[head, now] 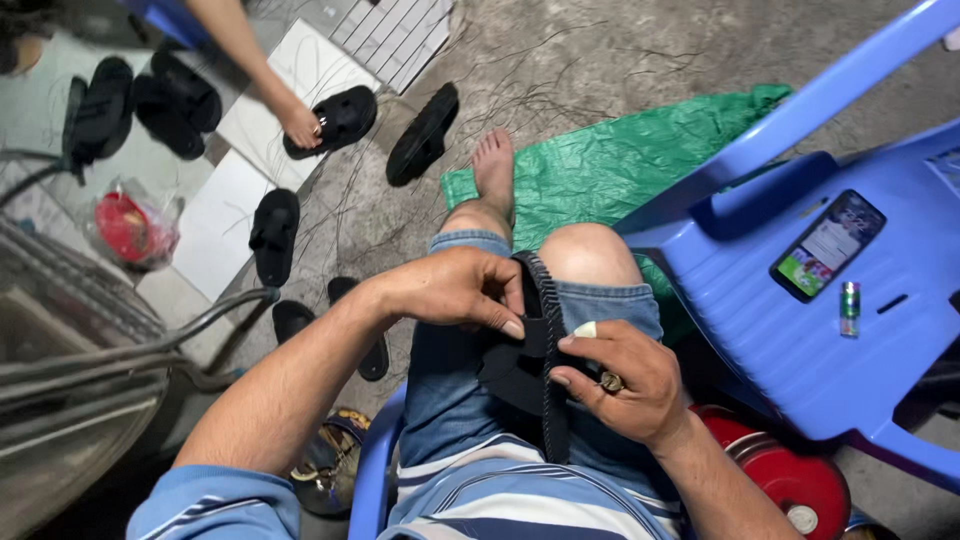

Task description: The person sits on a blue plastic chair and sews a black sandal resting on their lap. They use a needle and thread to stitch the sandal strap to the sole, pulling the thread tight with each pass. Several other sandals are visible on the floor nearby.

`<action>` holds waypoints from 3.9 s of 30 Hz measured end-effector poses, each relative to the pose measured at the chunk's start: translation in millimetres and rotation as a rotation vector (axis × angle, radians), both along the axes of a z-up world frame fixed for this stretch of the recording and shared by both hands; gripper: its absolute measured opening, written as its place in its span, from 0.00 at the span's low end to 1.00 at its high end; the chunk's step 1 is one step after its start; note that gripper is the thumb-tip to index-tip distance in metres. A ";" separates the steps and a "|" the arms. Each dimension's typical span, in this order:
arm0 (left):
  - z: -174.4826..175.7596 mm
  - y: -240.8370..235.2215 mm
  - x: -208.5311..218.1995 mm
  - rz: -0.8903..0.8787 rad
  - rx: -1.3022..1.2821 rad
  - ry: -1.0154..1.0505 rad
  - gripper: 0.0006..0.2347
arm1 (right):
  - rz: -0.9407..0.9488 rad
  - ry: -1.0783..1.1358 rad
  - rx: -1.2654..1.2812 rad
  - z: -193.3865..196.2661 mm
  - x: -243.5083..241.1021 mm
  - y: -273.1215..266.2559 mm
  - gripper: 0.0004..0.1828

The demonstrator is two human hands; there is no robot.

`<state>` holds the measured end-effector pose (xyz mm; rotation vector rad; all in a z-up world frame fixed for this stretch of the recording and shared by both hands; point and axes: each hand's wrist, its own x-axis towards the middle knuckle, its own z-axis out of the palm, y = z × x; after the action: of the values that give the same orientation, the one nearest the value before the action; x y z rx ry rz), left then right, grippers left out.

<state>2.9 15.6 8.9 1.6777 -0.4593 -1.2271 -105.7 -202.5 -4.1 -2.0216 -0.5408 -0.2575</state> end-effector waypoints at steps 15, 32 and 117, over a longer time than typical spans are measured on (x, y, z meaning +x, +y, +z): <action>38.6 15.3 1.4 -0.089 0.185 -0.545 0.06 | -0.060 0.144 0.119 -6.1 -1.6 2.0 0.09; 59.8 92.3 -20.8 -0.138 0.924 -0.614 0.23 | 0.058 0.591 -0.402 44.9 0.0 -83.7 0.21; -1.6 4.5 -88.5 0.464 0.089 -0.969 0.14 | -0.072 0.057 -0.698 32.8 -4.4 1.0 0.14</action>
<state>-85.6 20.0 7.2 2.2299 -0.5333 -0.0387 -110.1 -201.5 28.7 -2.7180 -0.5720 -0.0503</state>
